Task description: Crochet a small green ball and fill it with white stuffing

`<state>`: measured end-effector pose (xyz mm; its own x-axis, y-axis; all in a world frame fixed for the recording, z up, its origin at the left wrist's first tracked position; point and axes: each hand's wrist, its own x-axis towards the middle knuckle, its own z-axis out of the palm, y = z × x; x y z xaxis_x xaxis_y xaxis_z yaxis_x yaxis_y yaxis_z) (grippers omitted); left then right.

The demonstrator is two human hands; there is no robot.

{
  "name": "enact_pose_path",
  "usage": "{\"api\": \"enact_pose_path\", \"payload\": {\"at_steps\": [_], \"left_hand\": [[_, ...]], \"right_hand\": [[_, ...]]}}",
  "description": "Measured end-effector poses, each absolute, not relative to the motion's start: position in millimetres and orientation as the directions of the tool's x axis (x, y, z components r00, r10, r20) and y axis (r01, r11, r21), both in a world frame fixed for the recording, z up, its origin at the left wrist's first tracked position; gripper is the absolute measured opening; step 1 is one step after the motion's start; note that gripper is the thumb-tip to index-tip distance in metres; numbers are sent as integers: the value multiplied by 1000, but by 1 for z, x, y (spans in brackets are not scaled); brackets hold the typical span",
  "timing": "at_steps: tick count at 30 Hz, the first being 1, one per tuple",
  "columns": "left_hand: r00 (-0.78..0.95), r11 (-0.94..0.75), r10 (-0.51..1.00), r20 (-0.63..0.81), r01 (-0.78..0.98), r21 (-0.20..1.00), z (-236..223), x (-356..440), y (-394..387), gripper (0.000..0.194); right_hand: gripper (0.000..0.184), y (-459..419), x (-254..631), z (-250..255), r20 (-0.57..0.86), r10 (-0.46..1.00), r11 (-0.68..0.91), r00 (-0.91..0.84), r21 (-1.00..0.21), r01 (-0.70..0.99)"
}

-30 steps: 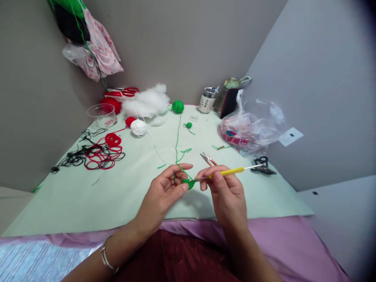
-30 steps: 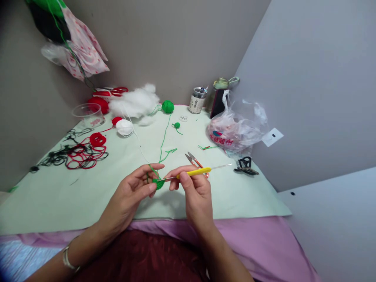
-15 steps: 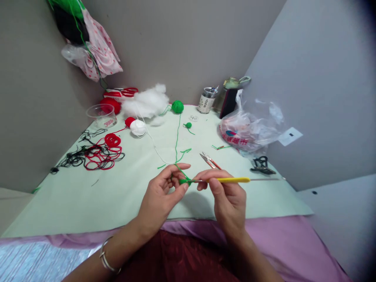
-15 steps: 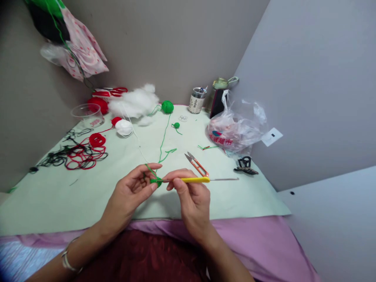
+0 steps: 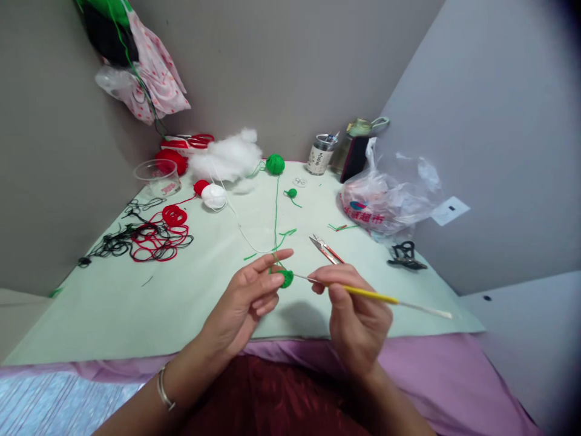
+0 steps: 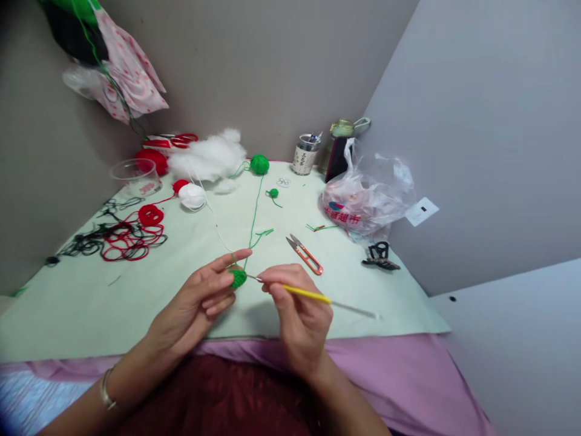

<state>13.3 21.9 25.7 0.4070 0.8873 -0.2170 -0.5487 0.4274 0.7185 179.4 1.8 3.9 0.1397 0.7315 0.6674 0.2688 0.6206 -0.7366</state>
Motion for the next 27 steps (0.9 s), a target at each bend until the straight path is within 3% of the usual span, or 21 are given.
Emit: {"api": "enact_pose_path", "payload": {"at_steps": [3,7,10,13,16,19,21,24,27], "left_hand": [[419,389,893,-166,-531,752,27,15,20,44],[342,252,934,-101,-433,866,22,20,16,40],[268,206,959,-93,-431,879,18,23,16,45],[385,378,904,-186,-518,767,19,21,19,45],[458,491,855,-242,-568,660,22,18,23,34],[399,425,892,-212,-584,691,24,17,23,30],[376,355,912,-162,-529,771,23,18,21,34],[356,239,931,-86,-413,879,18,19,19,38],[353,181,934,-51,-346,921,14,16,18,35]], "right_hand": [[20,6,177,11,572,806,563,152,-820,102],[21,6,174,10,608,790,586,79,-787,190],[29,2,174,5,716,698,655,-1,-637,407],[35,-1,176,2,798,598,695,-81,-465,548],[26,2,179,4,739,669,651,83,-635,416],[19,6,180,8,576,792,565,202,-817,114],[18,8,179,9,528,834,531,156,-847,29],[15,9,178,7,499,858,496,121,-867,52],[17,10,179,6,409,902,419,141,-906,-55]]}}
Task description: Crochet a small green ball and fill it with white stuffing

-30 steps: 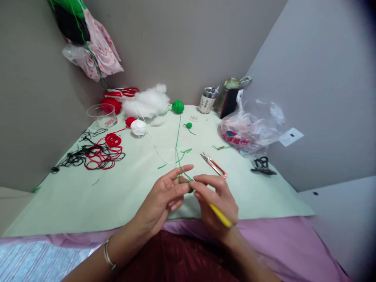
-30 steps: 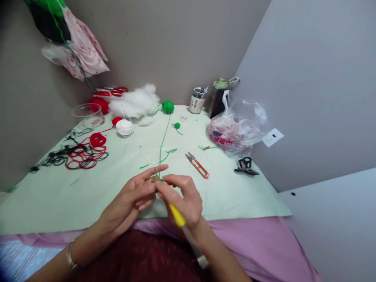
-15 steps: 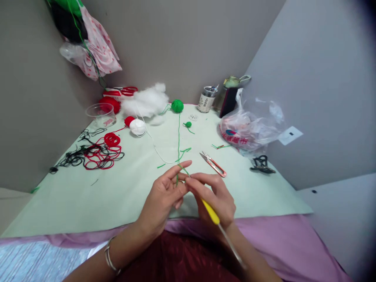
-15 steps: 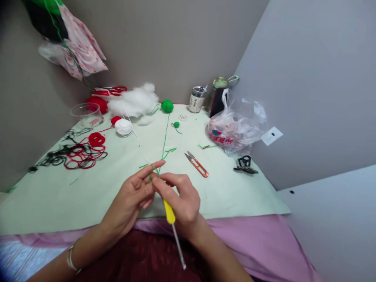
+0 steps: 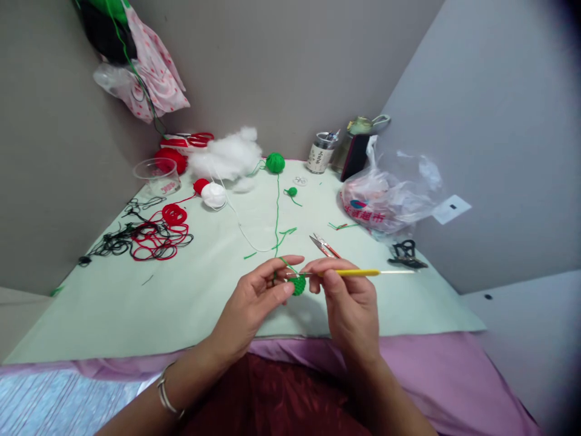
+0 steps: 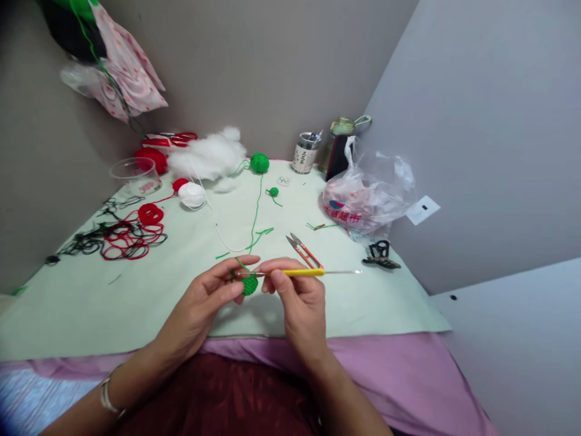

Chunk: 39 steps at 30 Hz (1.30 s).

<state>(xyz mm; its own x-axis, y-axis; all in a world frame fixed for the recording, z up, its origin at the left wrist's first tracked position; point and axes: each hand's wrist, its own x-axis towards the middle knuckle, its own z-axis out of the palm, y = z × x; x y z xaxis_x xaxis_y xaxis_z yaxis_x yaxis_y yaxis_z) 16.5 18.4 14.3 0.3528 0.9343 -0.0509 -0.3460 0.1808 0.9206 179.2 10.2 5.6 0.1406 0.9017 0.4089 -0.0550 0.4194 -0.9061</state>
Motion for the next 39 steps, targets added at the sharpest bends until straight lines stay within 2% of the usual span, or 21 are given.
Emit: {"api": "enact_pose_path", "payload": {"at_steps": [3,6,9,12,14,16,18,19,20,21,22,24,25,27,30,33,35,37,39], "left_hand": [[344,176,937,-56,-326,929,14,13,19,34],[327,157,944,-52,-304,939,16,12,20,33],[304,105,953,-24,-255,961,17,12,20,29],[262,33,965,20,-196,980,15,14,19,29],[207,-7,977,45,-180,984,13,17,17,30],[163,6,986,31,-225,974,12,21,15,35],[206,113,978,-43,-342,933,12,23,14,43],[270,205,958,-97,-408,889,13,23,14,49],[341,302,928,-148,-462,834,14,22,15,53],[398,384,898,-188,-500,776,16,21,16,56],[437,442,873,-215,-526,726,18,19,18,56],[425,455,876,-229,-566,688,22,15,20,53],[409,435,886,-217,-573,695,24,14,21,52],[400,398,897,-188,-550,734,26,13,21,51],[397,354,904,-158,-486,799,25,14,19,53],[329,276,935,-134,-436,857,21,17,16,55],[267,220,957,-114,-410,885,18,20,15,57],[241,209,964,-114,-421,883,16,22,14,59],[300,293,940,-162,-468,834,17,23,15,58]], "right_hand": [[21,13,181,6,330,934,351,136,-916,-194],[22,13,183,9,327,940,340,93,-913,-226],[23,9,185,11,388,919,393,67,-912,-116],[22,3,186,12,497,867,489,45,-863,125],[21,0,185,10,617,786,594,-33,-741,313],[24,-1,183,6,741,657,699,-141,-528,483],[30,-1,181,0,818,531,733,-221,-312,605],[32,-1,181,-2,837,496,726,-230,-255,639],[33,-1,180,-3,846,488,720,-214,-252,647],[32,-1,180,-3,841,513,716,-169,-311,625],[30,-1,180,-2,822,561,709,-98,-417,569],[26,1,181,2,734,676,670,58,-646,367],[25,2,181,4,681,724,643,106,-723,251],[22,5,180,7,608,786,600,116,-794,97],[19,9,178,7,546,836,544,52,-838,53],[19,9,176,6,521,850,516,74,-853,78],[21,6,174,5,575,815,558,71,-812,171],[26,2,174,3,695,719,646,10,-673,360],[33,0,174,1,798,598,705,-75,-478,524]]}}
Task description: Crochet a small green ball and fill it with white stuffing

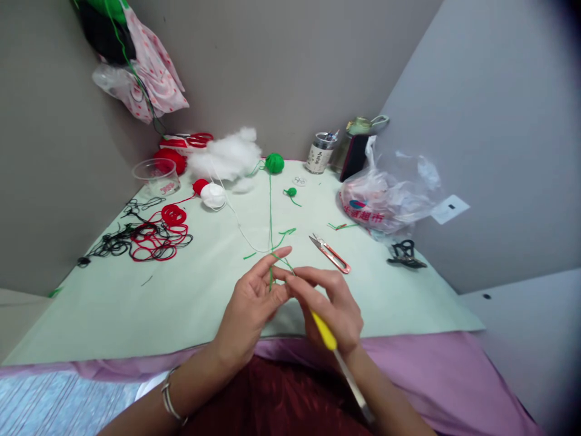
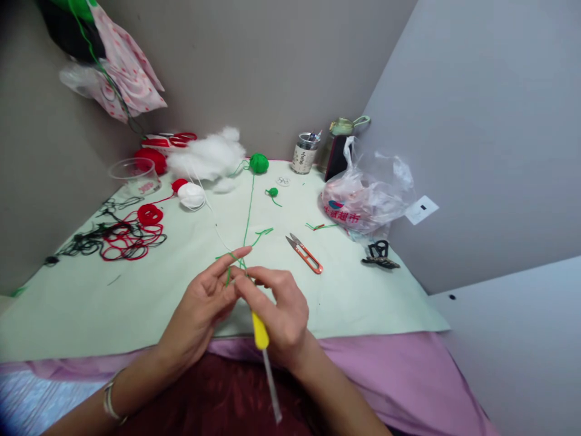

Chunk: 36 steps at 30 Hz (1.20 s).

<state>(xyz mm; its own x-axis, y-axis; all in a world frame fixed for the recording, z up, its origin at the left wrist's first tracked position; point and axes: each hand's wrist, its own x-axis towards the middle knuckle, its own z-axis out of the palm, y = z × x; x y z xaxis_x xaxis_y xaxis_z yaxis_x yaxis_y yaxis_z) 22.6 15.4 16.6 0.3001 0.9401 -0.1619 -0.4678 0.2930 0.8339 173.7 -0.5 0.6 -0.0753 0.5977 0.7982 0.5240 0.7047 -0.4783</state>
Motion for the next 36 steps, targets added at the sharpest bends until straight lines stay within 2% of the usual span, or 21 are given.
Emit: {"api": "enact_pose_path", "payload": {"at_steps": [1,2,5,6,8,13,18,23,26,29,31,36], "left_hand": [[355,360,914,-195,-490,794,17,22,17,56],[407,423,886,-224,-508,750,18,21,18,53],[437,477,864,-249,-556,680,21,17,23,41],[416,454,878,-238,-564,690,21,16,24,39],[377,387,905,-197,-537,749,21,16,24,38],[332,189,941,-64,-359,914,13,17,19,38],[334,142,942,-44,-273,952,10,12,20,33],[298,96,954,-29,-215,972,15,11,19,29],[236,36,972,-2,-140,989,19,13,18,29],[163,-32,986,43,-68,997,21,15,18,31],[154,-51,986,57,-47,998,22,15,19,30],[171,-62,983,67,-34,997,21,14,18,29]], "right_hand": [[36,-1,174,0,822,562,716,-98,-423,555],[36,-1,175,0,825,559,716,-83,-430,551],[28,2,177,2,721,684,657,111,-675,337],[26,3,178,4,655,738,620,163,-754,220],[23,6,179,6,544,820,547,176,-836,35],[16,7,178,5,432,895,437,108,-899,-30],[20,11,181,5,313,943,331,112,-921,-207],[22,10,184,9,393,917,398,60,-910,-117],[21,4,183,10,483,874,480,53,-875,59],[21,-2,182,11,615,789,601,8,-774,202],[24,-4,181,11,659,752,644,-4,-734,215],[24,-2,182,12,635,773,626,-22,-755,194]]}}
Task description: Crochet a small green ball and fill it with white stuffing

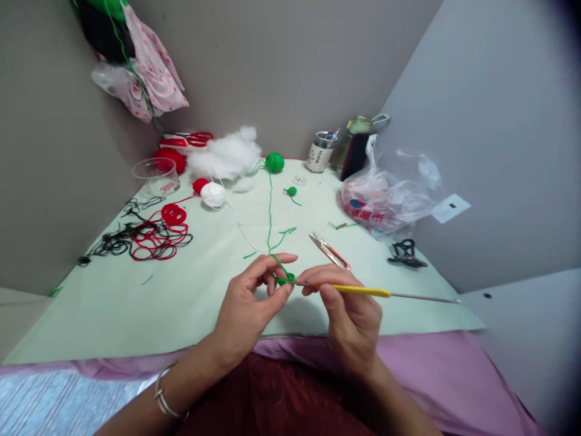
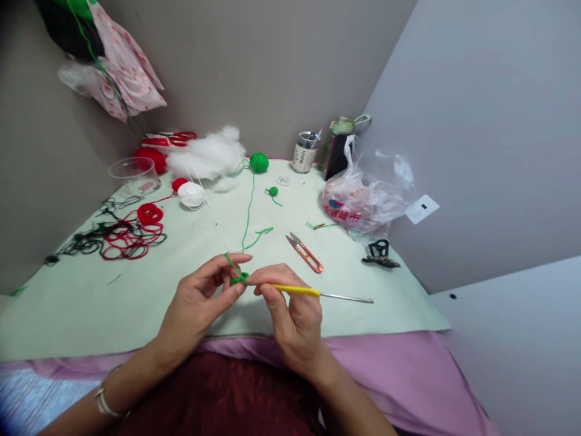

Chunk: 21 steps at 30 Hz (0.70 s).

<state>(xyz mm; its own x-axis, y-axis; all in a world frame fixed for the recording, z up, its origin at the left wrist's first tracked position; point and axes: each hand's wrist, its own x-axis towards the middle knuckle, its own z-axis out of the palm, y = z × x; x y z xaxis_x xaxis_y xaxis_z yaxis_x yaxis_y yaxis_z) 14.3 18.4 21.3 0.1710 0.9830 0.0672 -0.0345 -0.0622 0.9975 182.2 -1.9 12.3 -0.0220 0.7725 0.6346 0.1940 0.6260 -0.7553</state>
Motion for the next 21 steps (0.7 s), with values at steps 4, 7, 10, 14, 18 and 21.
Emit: {"api": "enact_pose_path", "payload": {"at_steps": [4,7,10,14,18,21], "left_hand": [[152,-115,981,117,-18,993,20,16,18,28],[107,-211,972,207,21,977,20,17,18,29],[87,-241,967,238,29,970,21,18,17,26],[86,-120,988,127,-83,989,21,19,13,30],[306,240,945,-118,-399,885,18,18,13,46],[448,463,864,-229,-529,711,18,15,18,47]], "right_hand": [[23,-2,183,13,680,727,672,-95,-676,301],[23,-3,181,13,742,652,723,-154,-548,422],[24,-3,179,11,797,575,760,-186,-435,483],[28,-2,179,2,821,523,738,-228,-303,603],[33,-2,181,-6,854,452,712,-258,-171,681],[30,-3,181,-3,828,550,718,-109,-402,568]]}}
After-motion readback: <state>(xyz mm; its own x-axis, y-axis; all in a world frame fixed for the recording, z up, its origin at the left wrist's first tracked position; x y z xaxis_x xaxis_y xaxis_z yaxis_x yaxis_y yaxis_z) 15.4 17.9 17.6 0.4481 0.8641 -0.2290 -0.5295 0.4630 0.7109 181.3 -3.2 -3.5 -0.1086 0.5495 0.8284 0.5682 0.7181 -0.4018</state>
